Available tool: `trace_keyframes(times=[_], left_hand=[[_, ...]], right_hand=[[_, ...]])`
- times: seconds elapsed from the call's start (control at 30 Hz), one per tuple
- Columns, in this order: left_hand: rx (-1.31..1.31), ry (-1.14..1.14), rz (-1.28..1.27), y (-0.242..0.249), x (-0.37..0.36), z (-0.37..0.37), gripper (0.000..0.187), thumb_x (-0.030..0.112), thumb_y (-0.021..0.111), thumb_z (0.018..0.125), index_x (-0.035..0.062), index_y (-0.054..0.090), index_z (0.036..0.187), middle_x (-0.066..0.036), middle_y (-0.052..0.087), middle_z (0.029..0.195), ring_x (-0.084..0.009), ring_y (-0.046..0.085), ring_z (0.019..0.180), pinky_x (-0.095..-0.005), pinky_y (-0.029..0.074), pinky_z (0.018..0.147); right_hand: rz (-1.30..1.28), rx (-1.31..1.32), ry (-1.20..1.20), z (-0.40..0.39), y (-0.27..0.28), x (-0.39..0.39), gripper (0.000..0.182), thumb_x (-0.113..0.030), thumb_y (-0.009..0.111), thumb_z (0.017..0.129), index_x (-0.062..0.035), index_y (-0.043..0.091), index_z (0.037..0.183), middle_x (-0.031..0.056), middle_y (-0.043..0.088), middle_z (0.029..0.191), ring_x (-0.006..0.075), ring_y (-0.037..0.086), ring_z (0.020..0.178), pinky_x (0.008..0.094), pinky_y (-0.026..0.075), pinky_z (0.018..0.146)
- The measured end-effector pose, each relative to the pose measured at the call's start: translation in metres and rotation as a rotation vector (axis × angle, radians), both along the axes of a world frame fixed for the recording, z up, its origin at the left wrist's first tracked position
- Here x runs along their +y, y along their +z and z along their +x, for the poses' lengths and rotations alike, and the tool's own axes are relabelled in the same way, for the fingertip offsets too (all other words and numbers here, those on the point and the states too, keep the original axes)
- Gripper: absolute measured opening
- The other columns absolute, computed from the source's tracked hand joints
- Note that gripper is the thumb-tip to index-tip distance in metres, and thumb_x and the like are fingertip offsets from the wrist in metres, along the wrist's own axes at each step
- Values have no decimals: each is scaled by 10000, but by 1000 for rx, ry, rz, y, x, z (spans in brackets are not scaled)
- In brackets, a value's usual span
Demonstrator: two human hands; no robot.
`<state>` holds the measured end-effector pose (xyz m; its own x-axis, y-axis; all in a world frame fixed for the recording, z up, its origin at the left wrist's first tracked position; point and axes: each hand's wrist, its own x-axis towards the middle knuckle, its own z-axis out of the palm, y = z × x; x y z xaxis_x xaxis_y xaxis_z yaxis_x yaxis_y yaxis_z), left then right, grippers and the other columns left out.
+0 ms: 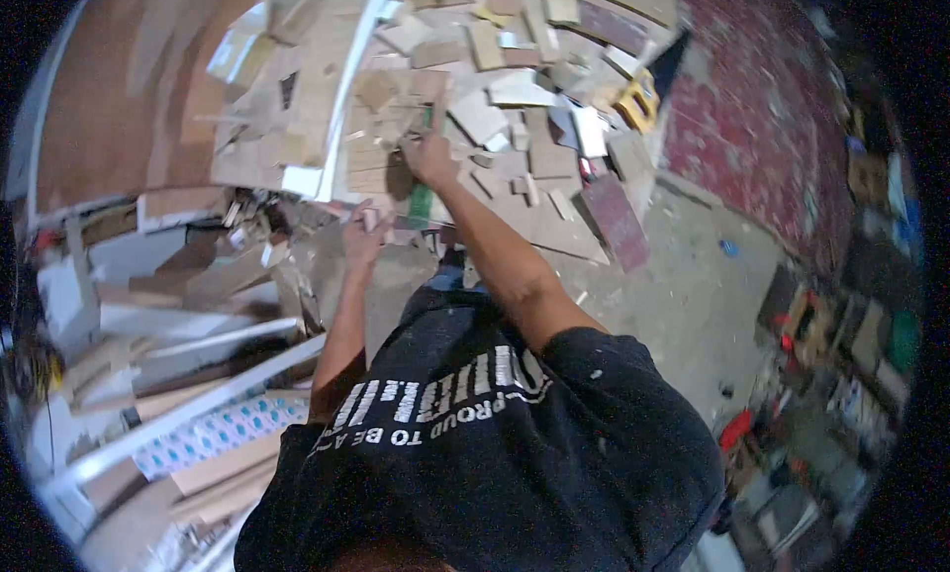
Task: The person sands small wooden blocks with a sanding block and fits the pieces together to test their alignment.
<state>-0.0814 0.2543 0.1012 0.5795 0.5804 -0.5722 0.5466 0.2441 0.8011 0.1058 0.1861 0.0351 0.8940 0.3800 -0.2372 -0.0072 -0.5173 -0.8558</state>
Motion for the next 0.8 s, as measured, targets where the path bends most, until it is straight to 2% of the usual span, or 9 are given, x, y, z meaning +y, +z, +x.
trace_keyframes(times=[0.13,0.2,0.27,0.37,0.47,0.53,0.6,0.73,0.8], left_hand=[[-20,-90,-11,-34,23,-9,585,73,790,747,18,511,1258,-88,579,1101,-132,567,923,-270,487,740],[-44,-148,22,-41,21,-3,560,79,787,751,8,510,1232,-82,577,1061,-149,572,916,-281,493,741],[11,-214,99,-29,11,5,572,94,792,746,10,510,1236,-99,570,1076,-173,571,949,-297,491,788],[-23,-266,71,-51,3,13,593,109,799,739,9,510,1247,-126,565,1123,-198,568,1018,-312,480,854],[-36,-301,112,-67,-8,15,609,119,804,733,8,513,1256,-147,550,1174,-203,552,1062,-316,467,892],[-10,-390,216,-49,-24,22,612,120,807,726,5,520,1254,-146,573,1150,-206,567,1043,-317,469,894],[18,-436,258,-22,-33,28,614,128,813,719,0,527,1247,-142,599,1108,-210,582,1027,-323,473,892],[25,-411,318,-6,-31,17,624,115,810,723,3,518,1263,-160,597,1142,-218,578,1040,-350,468,906],[-18,-238,199,-9,-27,2,641,98,800,729,8,496,1285,-172,566,1208,-225,549,1110,-364,452,943]], right_hand=[[-71,-238,-62,-11,17,-65,295,-218,638,819,30,683,972,237,675,833,358,680,823,406,532,762],[-98,-341,-258,-17,2,-124,260,-164,670,759,13,666,950,229,649,891,408,634,821,466,510,746],[-263,-250,-396,-12,10,-191,287,-158,693,740,-3,653,977,216,636,948,387,631,860,462,503,757],[-466,-176,-388,-6,21,-251,295,-157,699,741,-21,651,998,210,638,985,368,637,862,458,502,768],[-419,-263,-140,1,21,-254,289,-144,663,777,-37,648,1045,213,630,1031,361,643,865,452,509,761],[-386,-339,-29,17,13,-220,351,-132,592,829,-48,599,1170,211,604,1069,379,652,849,466,520,731],[-539,-326,66,31,47,-179,414,-125,535,859,-47,522,1265,218,573,1088,399,655,847,475,527,714],[-640,-392,168,48,16,-154,280,-94,518,854,10,515,1114,245,539,1093,390,665,743,468,543,627],[-585,-433,166,44,20,-152,237,-66,519,845,-6,518,1075,246,526,1084,387,670,718,458,546,587]])
